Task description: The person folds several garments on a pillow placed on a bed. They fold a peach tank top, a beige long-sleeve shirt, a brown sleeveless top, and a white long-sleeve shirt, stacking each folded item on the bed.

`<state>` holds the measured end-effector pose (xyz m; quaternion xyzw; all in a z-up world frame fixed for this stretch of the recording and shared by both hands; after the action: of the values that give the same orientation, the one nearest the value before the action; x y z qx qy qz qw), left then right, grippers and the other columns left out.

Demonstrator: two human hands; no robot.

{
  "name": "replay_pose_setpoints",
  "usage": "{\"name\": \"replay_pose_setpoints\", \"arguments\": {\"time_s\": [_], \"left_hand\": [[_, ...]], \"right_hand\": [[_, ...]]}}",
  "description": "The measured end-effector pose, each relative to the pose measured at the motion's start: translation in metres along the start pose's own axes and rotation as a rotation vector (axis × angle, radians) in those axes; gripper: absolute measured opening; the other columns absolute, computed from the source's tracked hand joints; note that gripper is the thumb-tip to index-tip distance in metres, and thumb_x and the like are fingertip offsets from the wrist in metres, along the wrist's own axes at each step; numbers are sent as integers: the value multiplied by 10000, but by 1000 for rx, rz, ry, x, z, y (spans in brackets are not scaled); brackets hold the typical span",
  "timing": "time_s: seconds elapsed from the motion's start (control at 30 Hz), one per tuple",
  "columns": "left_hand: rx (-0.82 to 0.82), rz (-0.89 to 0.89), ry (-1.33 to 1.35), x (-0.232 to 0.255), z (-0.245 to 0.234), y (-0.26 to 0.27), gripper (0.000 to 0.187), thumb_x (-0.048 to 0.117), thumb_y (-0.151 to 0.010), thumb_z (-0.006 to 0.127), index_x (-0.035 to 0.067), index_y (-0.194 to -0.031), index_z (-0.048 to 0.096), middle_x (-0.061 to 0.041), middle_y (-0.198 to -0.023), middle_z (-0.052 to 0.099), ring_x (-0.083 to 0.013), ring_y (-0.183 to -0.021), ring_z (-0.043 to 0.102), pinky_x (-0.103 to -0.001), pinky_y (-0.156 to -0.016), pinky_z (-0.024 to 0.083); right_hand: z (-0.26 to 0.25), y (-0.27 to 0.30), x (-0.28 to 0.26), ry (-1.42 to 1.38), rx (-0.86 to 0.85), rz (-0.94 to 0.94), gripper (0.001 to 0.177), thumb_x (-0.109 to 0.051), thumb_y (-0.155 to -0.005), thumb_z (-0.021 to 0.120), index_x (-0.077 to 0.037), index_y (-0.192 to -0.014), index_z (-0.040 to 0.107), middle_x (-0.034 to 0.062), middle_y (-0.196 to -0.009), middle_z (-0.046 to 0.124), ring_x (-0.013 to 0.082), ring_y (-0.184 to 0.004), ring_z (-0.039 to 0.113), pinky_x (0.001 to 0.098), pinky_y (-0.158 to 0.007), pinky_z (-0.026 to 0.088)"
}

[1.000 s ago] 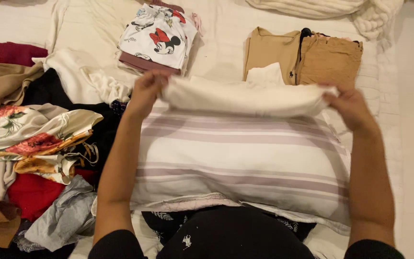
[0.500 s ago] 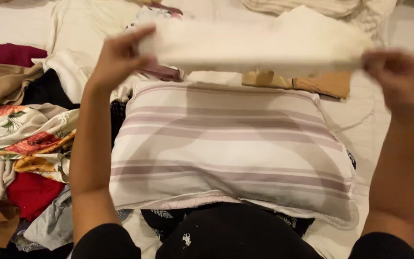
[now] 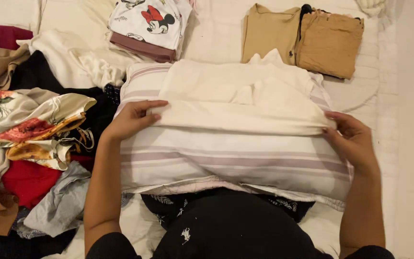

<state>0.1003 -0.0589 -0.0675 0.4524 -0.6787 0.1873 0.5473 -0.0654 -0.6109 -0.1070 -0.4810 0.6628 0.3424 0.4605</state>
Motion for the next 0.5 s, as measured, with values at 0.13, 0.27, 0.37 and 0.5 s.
{"name": "replay_pose_setpoints", "arguments": {"time_s": [0.13,0.27,0.37,0.5], "left_hand": [[-11,80,-118,16,-5,11,455,195,-964,686,163,-1417,663,66,-793,456,-64,-715,404,-212,-654,344],[-129,-37,-192,-16,8,30,429,246,-947,690,191,-1373,709,36,-988,714,-87,-780,550,-250,-744,477],[-102,-5,-45,-12,14,46,435,172,-937,696,140,-1371,694,7,-1133,746,-95,-1094,614,-320,-1241,244],[-62,-221,23,1,2,43,523,67,-917,692,154,-1431,645,-47,-1173,768,-126,-896,668,-259,-819,564]], "right_hand": [[-17,11,-33,68,-102,-91,452,-6,-927,717,-8,-1371,636,47,-1126,630,88,-959,533,213,-861,447],[-16,36,-19,343,-289,69,518,-164,-822,810,-157,-1333,726,12,-838,586,117,-804,553,227,-836,391],[-8,53,-31,229,-282,266,546,-13,-852,765,-134,-1382,704,84,-806,601,167,-763,563,288,-780,438],[-15,31,-10,230,-414,289,797,33,-779,805,-173,-1516,583,111,-947,688,183,-934,669,301,-903,524]]}}
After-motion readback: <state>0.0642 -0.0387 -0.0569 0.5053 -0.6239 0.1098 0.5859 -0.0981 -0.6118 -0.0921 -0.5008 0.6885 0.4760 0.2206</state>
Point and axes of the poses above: each hand's wrist, its own y-axis away from the middle knuckle, its own z-axis out of the palm, x = y × z, the point moved 9 cm from there along -y, towards the middle knuckle
